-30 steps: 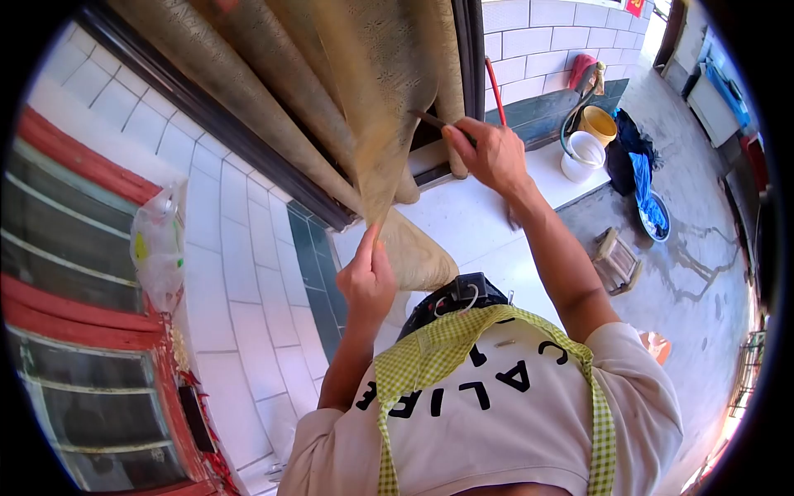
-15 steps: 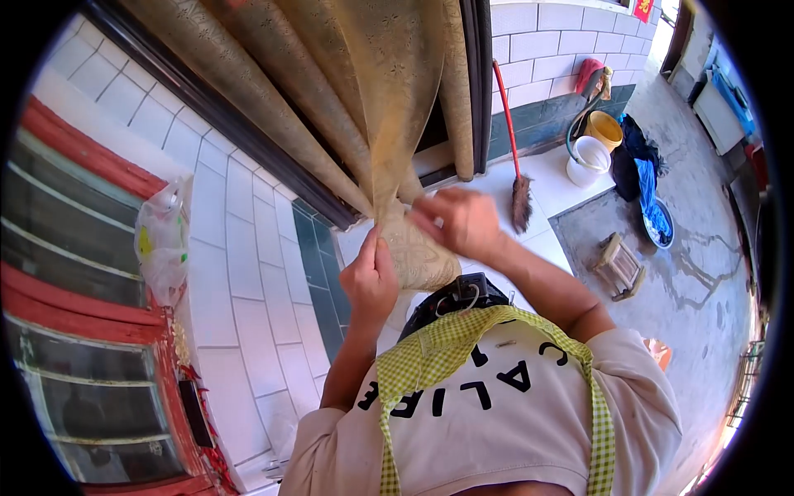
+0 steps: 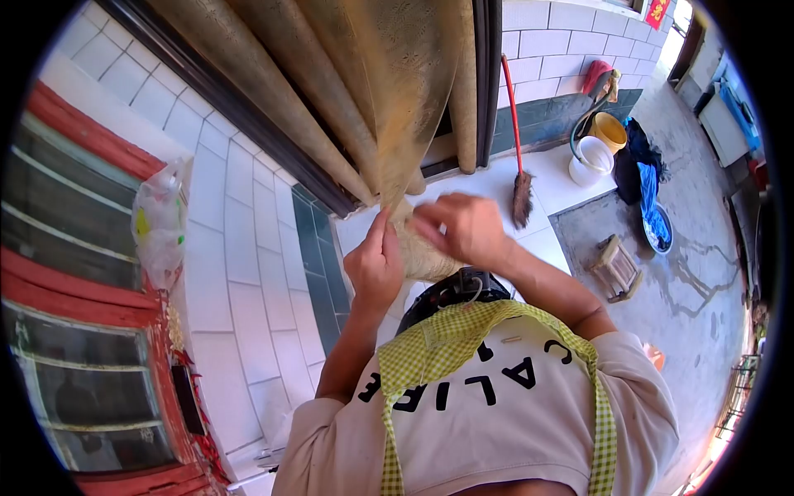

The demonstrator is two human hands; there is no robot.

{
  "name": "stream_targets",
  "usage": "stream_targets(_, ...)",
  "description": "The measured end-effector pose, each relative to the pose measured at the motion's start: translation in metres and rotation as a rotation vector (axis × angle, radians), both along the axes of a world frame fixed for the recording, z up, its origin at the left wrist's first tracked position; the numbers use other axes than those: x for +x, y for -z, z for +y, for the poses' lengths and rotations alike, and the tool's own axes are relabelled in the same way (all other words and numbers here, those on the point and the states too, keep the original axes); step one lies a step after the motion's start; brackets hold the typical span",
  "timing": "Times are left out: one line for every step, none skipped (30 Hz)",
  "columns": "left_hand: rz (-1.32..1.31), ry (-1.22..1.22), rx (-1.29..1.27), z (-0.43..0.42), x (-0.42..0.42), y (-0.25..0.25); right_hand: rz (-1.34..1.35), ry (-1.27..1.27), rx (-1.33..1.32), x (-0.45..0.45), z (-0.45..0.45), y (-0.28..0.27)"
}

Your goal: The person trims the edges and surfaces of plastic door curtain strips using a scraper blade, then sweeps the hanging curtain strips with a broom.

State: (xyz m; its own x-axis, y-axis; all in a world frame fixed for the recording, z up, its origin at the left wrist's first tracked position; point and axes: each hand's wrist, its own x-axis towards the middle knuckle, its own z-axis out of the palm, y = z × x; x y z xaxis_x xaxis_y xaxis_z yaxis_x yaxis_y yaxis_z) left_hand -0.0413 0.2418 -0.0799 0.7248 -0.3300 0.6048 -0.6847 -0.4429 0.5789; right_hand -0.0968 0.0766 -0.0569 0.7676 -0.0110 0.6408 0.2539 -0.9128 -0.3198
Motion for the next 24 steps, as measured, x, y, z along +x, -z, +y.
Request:
stream_targets(-0.025, 0.012, -0.031, -0.001, 0.0, 0.001, -0.109, 0.104, 0.063, 0.013, -0.012, 0.007)
stream_targets(-0.016, 0.007, -0.028, -0.003, 0.0, 0.001, -0.081, 0.287, 0.038, 0.027, -0.028, 0.007)
stream_targets(-0.011, 0.019, -0.036, -0.004, 0.0, 0.0, -0.111, 0.352, 0.117, 0.035, -0.042, -0.004)
stream_targets(-0.011, 0.032, -0.045, -0.004, -0.001, -0.001, -0.088, 0.399, 0.126, 0.036, -0.05, -0.016)
stream_targets(-0.013, 0.03, -0.046, -0.003, -0.001, -0.002, -0.107, 0.38, 0.175, 0.033, -0.05, -0.025)
stream_targets(0.002, 0.029, -0.046, -0.004, -0.001, -0.004, -0.139, 0.302, 0.234, 0.029, -0.045, -0.03)
stream_targets(0.023, 0.028, -0.043, -0.005, -0.002, -0.004, -0.164, 0.225, 0.295, 0.023, -0.036, -0.03)
stream_targets(0.027, 0.027, -0.043, -0.005, -0.002, -0.003, -0.107, 0.11, 0.308, 0.018, -0.026, -0.027)
stream_targets(-0.012, 0.037, -0.043, -0.007, -0.001, -0.003, -0.045, -0.005, 0.328, 0.014, -0.015, -0.024)
stream_targets(-0.05, 0.046, -0.042, -0.008, 0.0, -0.003, 0.023, -0.116, 0.352, 0.01, -0.004, -0.023)
stream_targets(-0.045, 0.046, -0.038, -0.009, 0.0, -0.002, 0.205, -0.166, 0.292, 0.006, 0.001, -0.028)
stream_targets(-0.038, 0.055, -0.024, -0.009, -0.001, -0.002, 0.128, -0.164, 0.31, 0.019, 0.001, -0.017)
stream_targets(-0.033, 0.065, -0.011, -0.009, -0.003, -0.003, 0.077, -0.149, 0.329, 0.032, -0.003, -0.012)
stream_targets(0.028, 0.073, -0.037, -0.01, -0.008, -0.008, 0.088, -0.117, 0.354, 0.038, -0.01, -0.01)
stream_targets(0.025, 0.077, -0.035, -0.01, -0.013, -0.015, 0.097, -0.084, 0.377, 0.039, -0.014, -0.015)
stream_targets(0.195, 0.096, -0.031, -0.008, -0.019, -0.021, 0.063, -0.098, 0.435, 0.038, -0.016, -0.021)
stream_targets(0.367, 0.112, -0.028, -0.007, -0.022, -0.023, 0.064, -0.098, 0.434, 0.038, -0.018, -0.026)
stream_targets(0.371, 0.109, -0.03, -0.006, -0.022, -0.02, 0.065, -0.087, 0.431, 0.037, -0.019, -0.029)
stream_targets(0.288, 0.189, -0.05, -0.004, -0.019, -0.013, 0.067, -0.077, 0.429, 0.036, -0.02, -0.033)
stream_targets(0.202, 0.268, -0.07, -0.002, -0.017, -0.006, 0.074, -0.09, 0.508, 0.033, -0.021, -0.039)
stream_targets(0.205, 0.262, -0.071, 0.0, -0.017, 0.002, 0.076, -0.077, 0.569, 0.036, -0.024, -0.038)
stream_targets(0.177, 0.246, -0.073, 0.001, -0.015, 0.009, 0.165, -0.067, 0.62, 0.037, -0.027, -0.038)
stream_targets(0.148, 0.233, -0.072, 0.002, -0.014, 0.013, 0.251, -0.055, 0.671, 0.037, -0.028, -0.039)
stream_targets(0.147, 0.231, -0.069, 0.003, -0.016, 0.012, 0.25, -0.058, 0.674, 0.038, -0.027, -0.039)
